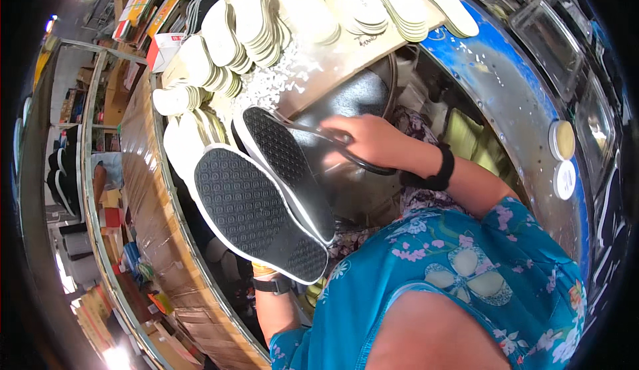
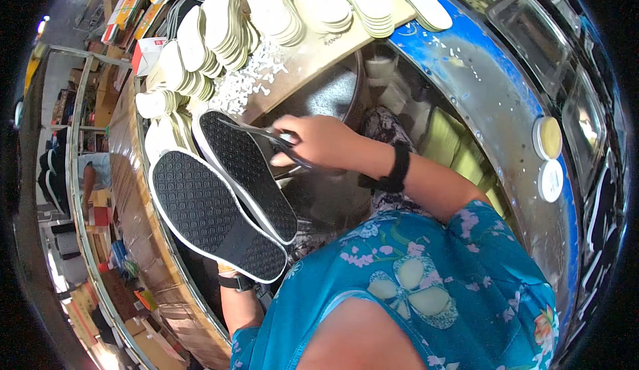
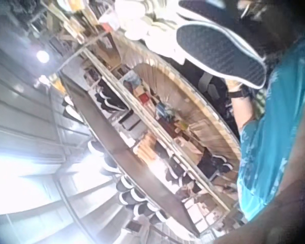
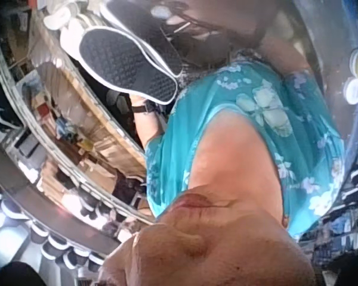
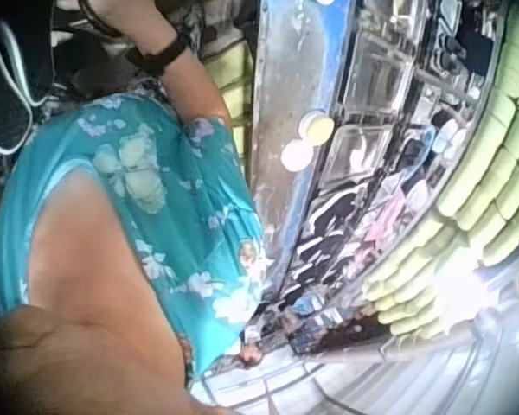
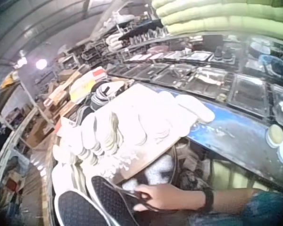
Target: Insert insoles into shoes and trim the excess edges using scissors.
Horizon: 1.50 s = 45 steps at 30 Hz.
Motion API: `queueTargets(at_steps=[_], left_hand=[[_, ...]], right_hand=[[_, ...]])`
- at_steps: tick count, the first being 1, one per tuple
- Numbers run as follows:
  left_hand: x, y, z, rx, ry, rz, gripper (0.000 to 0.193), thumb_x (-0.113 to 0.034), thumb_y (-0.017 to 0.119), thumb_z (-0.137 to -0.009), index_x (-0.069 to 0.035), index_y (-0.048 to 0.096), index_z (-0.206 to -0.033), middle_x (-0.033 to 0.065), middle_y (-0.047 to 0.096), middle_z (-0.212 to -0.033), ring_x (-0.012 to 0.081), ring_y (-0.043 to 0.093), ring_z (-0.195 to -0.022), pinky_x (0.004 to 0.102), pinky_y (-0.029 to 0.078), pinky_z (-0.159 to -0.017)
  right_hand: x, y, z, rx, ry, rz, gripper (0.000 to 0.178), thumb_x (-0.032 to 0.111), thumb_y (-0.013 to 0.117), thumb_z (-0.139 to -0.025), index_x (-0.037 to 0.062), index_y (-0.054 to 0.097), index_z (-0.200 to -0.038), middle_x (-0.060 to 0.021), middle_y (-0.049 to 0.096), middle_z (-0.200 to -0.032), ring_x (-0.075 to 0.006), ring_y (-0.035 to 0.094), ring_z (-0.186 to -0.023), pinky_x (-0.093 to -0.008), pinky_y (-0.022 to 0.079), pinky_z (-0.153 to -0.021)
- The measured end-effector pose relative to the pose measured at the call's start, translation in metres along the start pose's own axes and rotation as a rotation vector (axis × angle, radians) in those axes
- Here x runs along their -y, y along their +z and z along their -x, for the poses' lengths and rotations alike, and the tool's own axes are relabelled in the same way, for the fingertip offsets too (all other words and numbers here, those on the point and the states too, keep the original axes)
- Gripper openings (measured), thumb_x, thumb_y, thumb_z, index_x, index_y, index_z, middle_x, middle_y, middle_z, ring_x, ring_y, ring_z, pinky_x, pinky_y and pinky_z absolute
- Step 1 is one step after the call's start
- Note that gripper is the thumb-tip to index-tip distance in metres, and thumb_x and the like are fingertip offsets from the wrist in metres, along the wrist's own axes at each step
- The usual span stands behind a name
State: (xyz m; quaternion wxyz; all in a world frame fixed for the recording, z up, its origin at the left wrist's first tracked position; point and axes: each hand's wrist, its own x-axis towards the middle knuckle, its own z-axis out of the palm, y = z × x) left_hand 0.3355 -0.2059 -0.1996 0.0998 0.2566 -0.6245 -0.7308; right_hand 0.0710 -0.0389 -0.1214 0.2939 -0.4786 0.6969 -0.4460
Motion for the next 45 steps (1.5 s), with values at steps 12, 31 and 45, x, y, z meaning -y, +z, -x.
queueTargets(at_steps=[12,31,45], left_hand=[[0.004,0.021,0.027,0.030,0.028,0.006,0.032,-0.019,0.048,-0.089,0.000,0.048,-0.114,0.0069,0.060,-0.098,0.0172,0.059,-0.083,0.0284,0.050,-0.071],[-0.007,0.009,0.063,-0.164,0.076,-0.004,0.034,-0.020,0.044,-0.091,0.000,0.045,-0.119,0.0088,0.058,-0.104,0.0177,0.058,-0.087,0.0281,0.050,-0.075],[-0.013,0.028,-0.034,-0.216,0.294,0.158,0.033,-0.020,0.042,-0.092,0.002,0.046,-0.117,0.0095,0.058,-0.102,0.0173,0.057,-0.086,0.0273,0.048,-0.076]], right_hand=[[-0.012,0.027,-0.009,-0.170,-0.157,0.077,0.043,0.035,0.070,-0.068,0.0069,0.058,-0.097,-0.0182,0.061,-0.071,-0.0380,0.059,-0.071,-0.0424,0.047,-0.062],[-0.039,-0.048,0.047,-0.506,0.132,0.349,0.042,0.037,0.062,-0.076,0.0081,0.058,-0.107,-0.0167,0.062,-0.094,-0.0310,0.061,-0.086,-0.0364,0.046,-0.072],[-0.073,-0.137,0.117,-0.449,0.806,0.896,0.039,0.034,0.057,-0.075,0.0112,0.058,-0.107,-0.0172,0.062,-0.094,-0.0323,0.060,-0.088,-0.0415,0.047,-0.075]])
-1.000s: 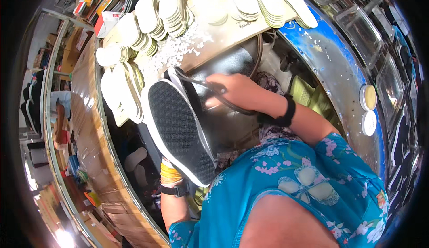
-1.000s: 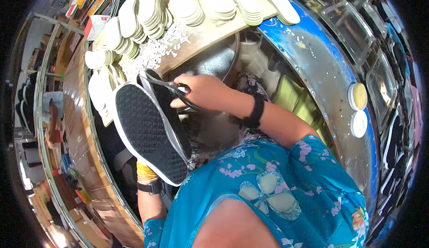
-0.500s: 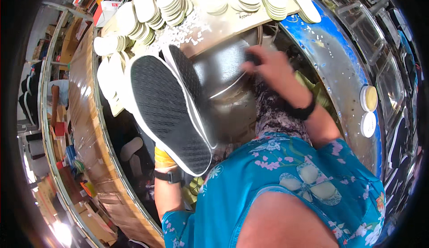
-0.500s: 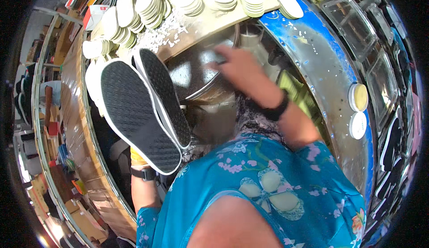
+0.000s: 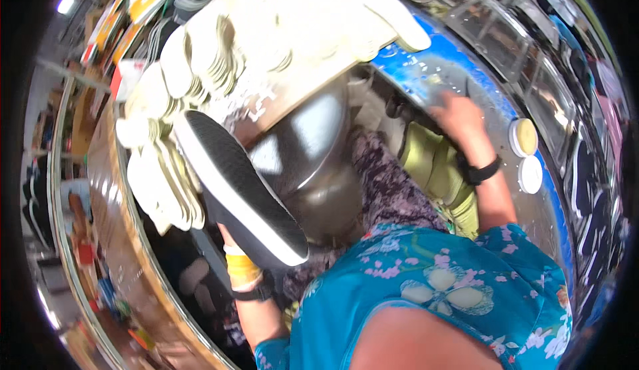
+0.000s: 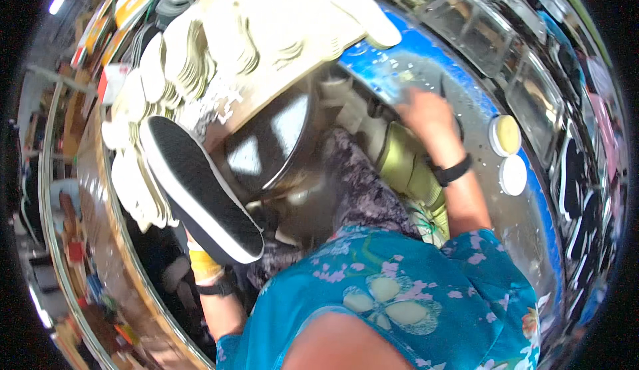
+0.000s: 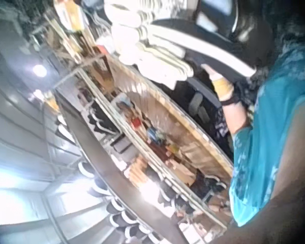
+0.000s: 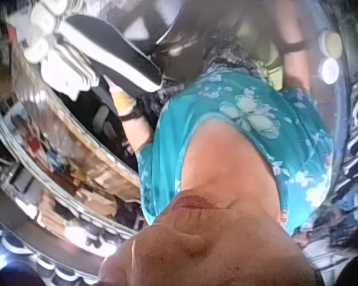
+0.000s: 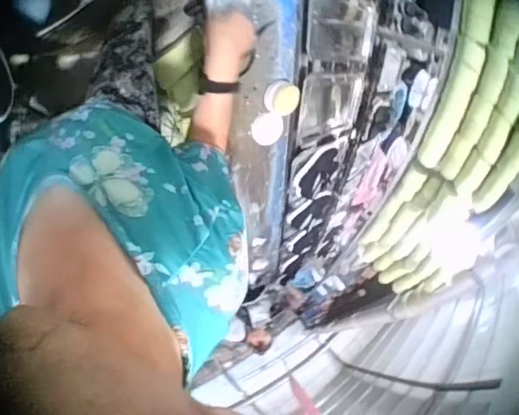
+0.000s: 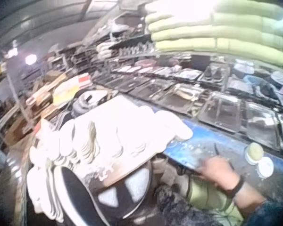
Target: Insert insoles into shoes and trim the excess edges using scissors.
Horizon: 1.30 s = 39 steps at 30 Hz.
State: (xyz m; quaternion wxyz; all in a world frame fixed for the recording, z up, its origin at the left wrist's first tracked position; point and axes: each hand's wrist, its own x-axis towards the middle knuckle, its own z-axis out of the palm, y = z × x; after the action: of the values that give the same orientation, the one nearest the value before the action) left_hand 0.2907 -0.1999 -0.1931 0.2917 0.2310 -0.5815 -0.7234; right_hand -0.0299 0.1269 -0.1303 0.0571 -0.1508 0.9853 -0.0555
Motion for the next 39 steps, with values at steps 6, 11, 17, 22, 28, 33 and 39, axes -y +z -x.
queueTargets(at_steps=[6,11,17,22,28,33,39], left_hand=[[0.004,0.048,-0.049,-0.109,0.388,-1.246,0.022,-0.014,0.055,-0.081,0.008,0.056,-0.082,0.0255,0.058,-0.074,0.0410,0.056,-0.068,0.0425,0.045,-0.062],[-0.084,0.079,-0.066,0.564,-0.129,-1.267,0.032,-0.020,0.059,-0.080,0.007,0.057,-0.097,0.0210,0.061,-0.073,0.0335,0.061,-0.064,0.0368,0.048,-0.060],[-0.120,0.155,-0.189,0.599,0.307,-1.247,0.032,-0.020,0.060,-0.082,0.004,0.056,-0.103,0.0146,0.063,-0.080,0.0204,0.061,-0.073,0.0298,0.048,-0.066],[-0.052,0.169,-0.287,0.438,0.707,-1.490,0.040,-0.031,0.061,-0.076,0.001,0.056,-0.100,0.0199,0.054,-0.105,0.0349,0.051,-0.099,0.0400,0.041,-0.088],[-0.042,0.178,-0.301,0.628,0.637,-1.578,0.025,-0.013,0.055,-0.076,0.001,0.054,-0.097,0.0210,0.054,-0.099,0.0377,0.055,-0.089,0.0404,0.045,-0.081],[-0.053,0.192,-0.293,0.658,0.522,-1.747,0.028,-0.005,0.053,-0.071,0.003,0.049,-0.097,0.0233,0.053,-0.098,0.0380,0.054,-0.092,0.0413,0.046,-0.079],[-0.056,0.174,-0.294,0.441,0.603,-1.673,0.018,-0.009,0.049,-0.076,0.001,0.054,-0.091,0.0233,0.055,-0.099,0.0372,0.057,-0.086,0.0414,0.047,-0.077]], right_hand=[[0.155,0.040,0.039,0.021,-1.008,-0.786,0.060,0.036,0.066,-0.070,0.0009,0.050,-0.116,-0.0188,0.051,-0.114,-0.0332,0.051,-0.104,-0.0392,0.042,-0.087],[0.169,0.052,0.009,0.206,-1.196,-0.751,0.053,0.034,0.066,-0.069,0.0006,0.055,-0.108,-0.0175,0.053,-0.109,-0.0347,0.052,-0.099,-0.0393,0.043,-0.085],[0.163,-0.001,-0.122,-0.404,-0.969,-0.405,0.035,0.024,0.062,-0.068,0.0042,0.060,-0.097,-0.0134,0.058,-0.096,-0.0295,0.055,-0.090,-0.0380,0.045,-0.076],[0.180,0.004,-0.167,-0.224,-0.890,-0.236,0.021,0.022,0.059,-0.071,0.0036,0.061,-0.079,-0.0138,0.059,-0.082,-0.0316,0.058,-0.078,-0.0427,0.046,-0.069],[0.161,-0.003,-0.171,-0.241,-1.057,-0.430,0.016,0.017,0.052,-0.075,0.0042,0.062,-0.076,-0.0135,0.060,-0.080,-0.0322,0.058,-0.077,-0.0403,0.047,-0.067],[0.164,0.001,-0.167,-0.184,-0.906,-0.177,0.015,0.015,0.052,-0.074,0.0064,0.057,-0.085,-0.0106,0.057,-0.090,-0.0285,0.053,-0.090,-0.0391,0.044,-0.077],[0.179,-0.015,-0.160,-0.012,-0.731,-0.238,0.018,0.015,0.052,-0.074,0.0023,0.059,-0.086,-0.0144,0.059,-0.088,-0.0322,0.055,-0.087,-0.0387,0.043,-0.077]])
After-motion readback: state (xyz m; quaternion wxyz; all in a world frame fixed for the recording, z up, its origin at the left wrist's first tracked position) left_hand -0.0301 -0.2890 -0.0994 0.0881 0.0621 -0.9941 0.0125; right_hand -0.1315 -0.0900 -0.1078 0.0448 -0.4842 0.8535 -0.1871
